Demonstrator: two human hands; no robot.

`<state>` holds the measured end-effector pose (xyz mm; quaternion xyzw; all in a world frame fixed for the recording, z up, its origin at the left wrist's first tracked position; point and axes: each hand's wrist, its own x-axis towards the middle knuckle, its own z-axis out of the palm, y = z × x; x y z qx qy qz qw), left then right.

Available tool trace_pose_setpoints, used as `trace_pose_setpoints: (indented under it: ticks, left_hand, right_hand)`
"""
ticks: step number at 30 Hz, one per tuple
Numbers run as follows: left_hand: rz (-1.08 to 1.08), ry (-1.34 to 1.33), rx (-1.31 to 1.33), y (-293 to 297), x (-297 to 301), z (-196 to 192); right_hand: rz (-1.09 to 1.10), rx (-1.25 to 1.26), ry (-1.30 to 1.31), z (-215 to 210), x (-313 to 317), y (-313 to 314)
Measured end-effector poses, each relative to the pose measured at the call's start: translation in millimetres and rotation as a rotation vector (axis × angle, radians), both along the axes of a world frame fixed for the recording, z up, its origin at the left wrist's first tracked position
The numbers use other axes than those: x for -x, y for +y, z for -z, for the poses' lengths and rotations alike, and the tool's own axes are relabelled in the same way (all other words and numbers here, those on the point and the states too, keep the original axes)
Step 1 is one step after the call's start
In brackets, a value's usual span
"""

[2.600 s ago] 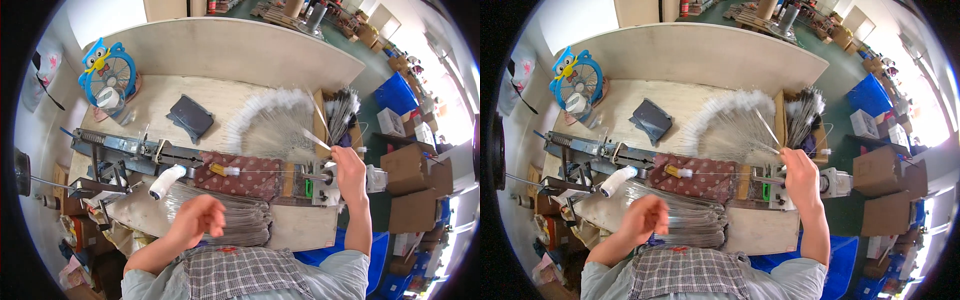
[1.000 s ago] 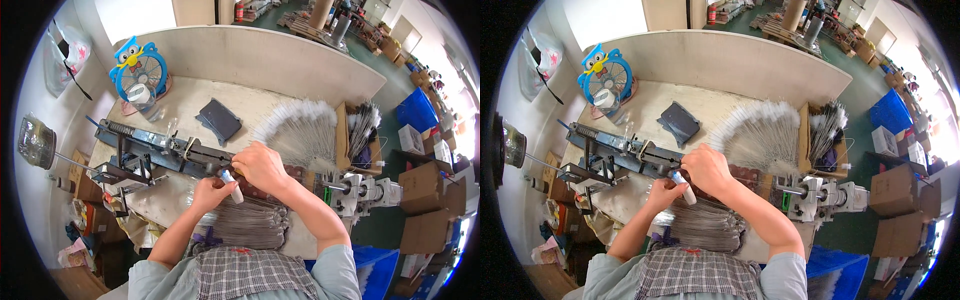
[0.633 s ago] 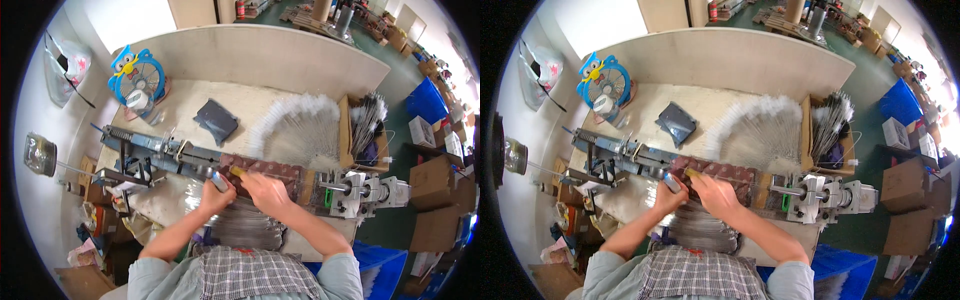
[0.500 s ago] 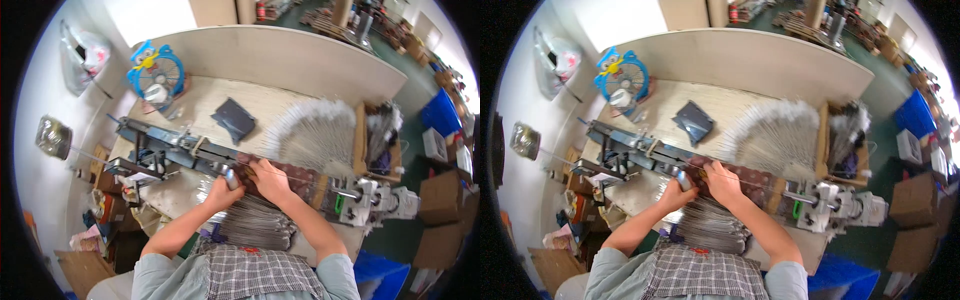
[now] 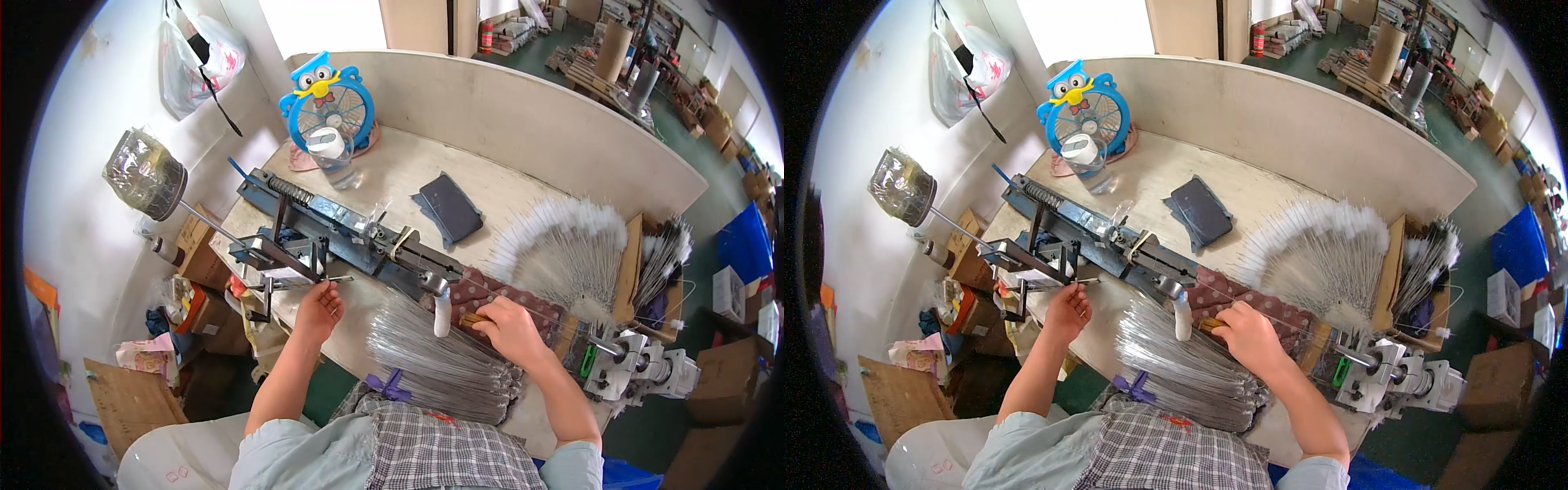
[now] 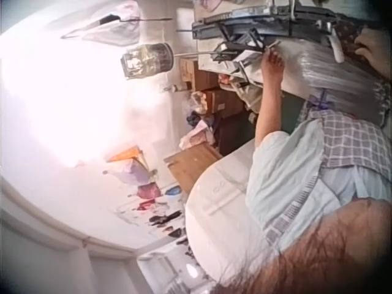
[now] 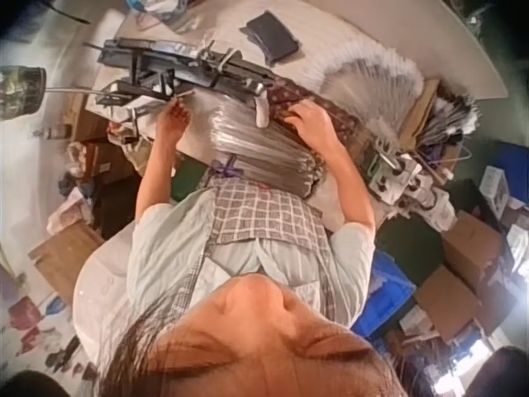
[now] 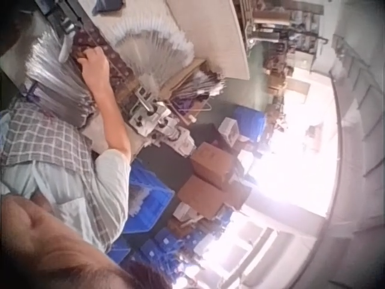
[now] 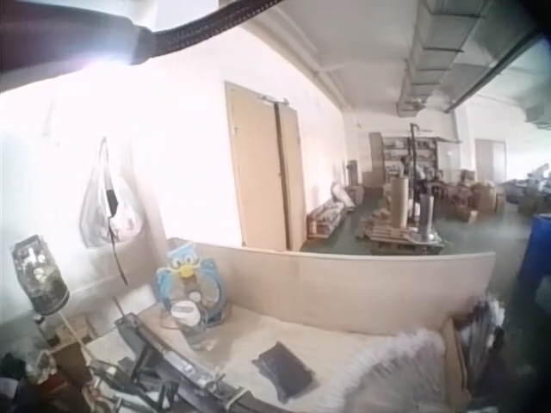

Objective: Assembling small bristled brushes using a specialized industrial assembly machine.

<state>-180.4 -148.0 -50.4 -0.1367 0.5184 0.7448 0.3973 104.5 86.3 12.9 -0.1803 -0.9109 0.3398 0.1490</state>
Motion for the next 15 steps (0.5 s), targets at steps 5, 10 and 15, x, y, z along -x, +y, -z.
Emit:
trace_pose_setpoints:
  ticks: [5, 10, 15]
  left_hand:
    - [-0.122, 0.095, -0.035, 10, -18, 12]
    - [0.15, 0.414, -0.112, 41, -88, -17]
    - [0.149, 0.061, 0.014, 34, -56, -10]
  right_hand:
    - [0.006, -0.015, -0.041, -25, -15, -5]
    - [0.023, -0.198, 0.071, -58, -20, 6]
    - [0.211, -0.193, 0.137, -58, -32, 18]
